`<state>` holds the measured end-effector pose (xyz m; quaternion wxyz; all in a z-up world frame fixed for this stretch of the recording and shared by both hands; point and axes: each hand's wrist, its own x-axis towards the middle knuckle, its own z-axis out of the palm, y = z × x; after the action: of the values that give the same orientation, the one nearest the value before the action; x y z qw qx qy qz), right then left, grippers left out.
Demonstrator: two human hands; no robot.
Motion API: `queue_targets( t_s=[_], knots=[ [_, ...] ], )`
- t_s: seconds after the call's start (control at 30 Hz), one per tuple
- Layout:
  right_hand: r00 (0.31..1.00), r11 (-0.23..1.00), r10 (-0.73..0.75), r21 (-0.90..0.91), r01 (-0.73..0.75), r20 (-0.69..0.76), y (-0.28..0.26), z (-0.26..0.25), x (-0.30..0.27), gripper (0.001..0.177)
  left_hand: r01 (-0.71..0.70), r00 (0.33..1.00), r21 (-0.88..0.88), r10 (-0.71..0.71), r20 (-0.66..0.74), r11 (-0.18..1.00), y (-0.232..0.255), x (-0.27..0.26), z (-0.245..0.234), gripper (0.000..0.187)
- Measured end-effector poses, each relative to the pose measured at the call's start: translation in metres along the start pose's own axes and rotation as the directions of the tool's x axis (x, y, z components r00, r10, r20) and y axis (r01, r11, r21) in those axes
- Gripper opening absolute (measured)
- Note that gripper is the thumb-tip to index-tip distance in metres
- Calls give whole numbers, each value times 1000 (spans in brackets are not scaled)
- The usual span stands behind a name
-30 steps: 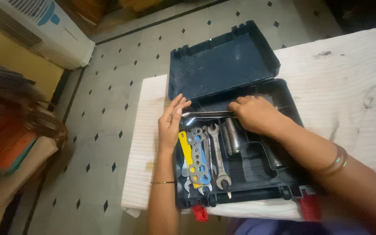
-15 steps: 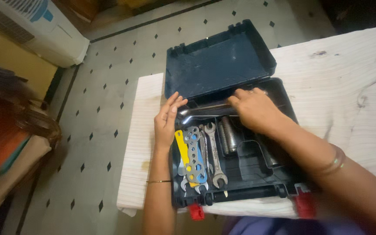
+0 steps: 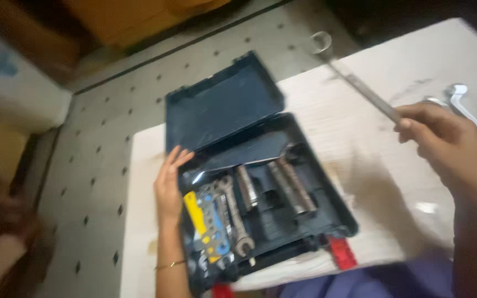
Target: The person removes various wrenches and tools from a black toolbox and arranges them neatly on a table. They handle each tool individually, placing them in a row on the table surface.
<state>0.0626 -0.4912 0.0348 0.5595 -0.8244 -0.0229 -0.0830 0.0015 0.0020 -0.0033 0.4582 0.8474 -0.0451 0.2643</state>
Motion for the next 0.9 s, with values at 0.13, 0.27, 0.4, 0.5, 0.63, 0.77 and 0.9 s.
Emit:
queue_targets(
  t_s=[0.13, 0.27, 0.4, 0.5, 0.63, 0.77, 0.9],
  knots=[
    [951, 1000, -4, -19, -2, -308, 46, -67, -22, 24, 28, 999, 19, -28, -34, 999, 8, -3, 5, 56],
    [816, 888, -185, -449, -101, -548, 88, -115, -31, 21, 29, 999, 29, -28, -18, 999, 11, 0, 7, 56],
    [797, 758, -222, -613, -222, -562, 130, -138, -39, 15, 7, 1000, 122, -5, -16, 993, 10, 0, 10, 55],
    [832, 671, -200, -691, -268, -518, 162, -142, -38, 17, 29, 1000, 52, -28, -13, 998, 9, 0, 10, 53],
    [860, 551, -245, -795, -255, -447, 194, -144, -29, 19, 42, 999, 51, -41, -19, 998, 8, 0, 11, 53],
    [872, 524, -239, -813, -255, -427, 206, -146, -24, 18, 89, 995, 104, -84, -45, 991, 10, 0, 13, 54],
    [890, 520, -201, -814, -257, -409, 194, -144, -22, 20, 108, 993, 93, -104, -46, 990, 13, 2, 13, 53]
  ],
)
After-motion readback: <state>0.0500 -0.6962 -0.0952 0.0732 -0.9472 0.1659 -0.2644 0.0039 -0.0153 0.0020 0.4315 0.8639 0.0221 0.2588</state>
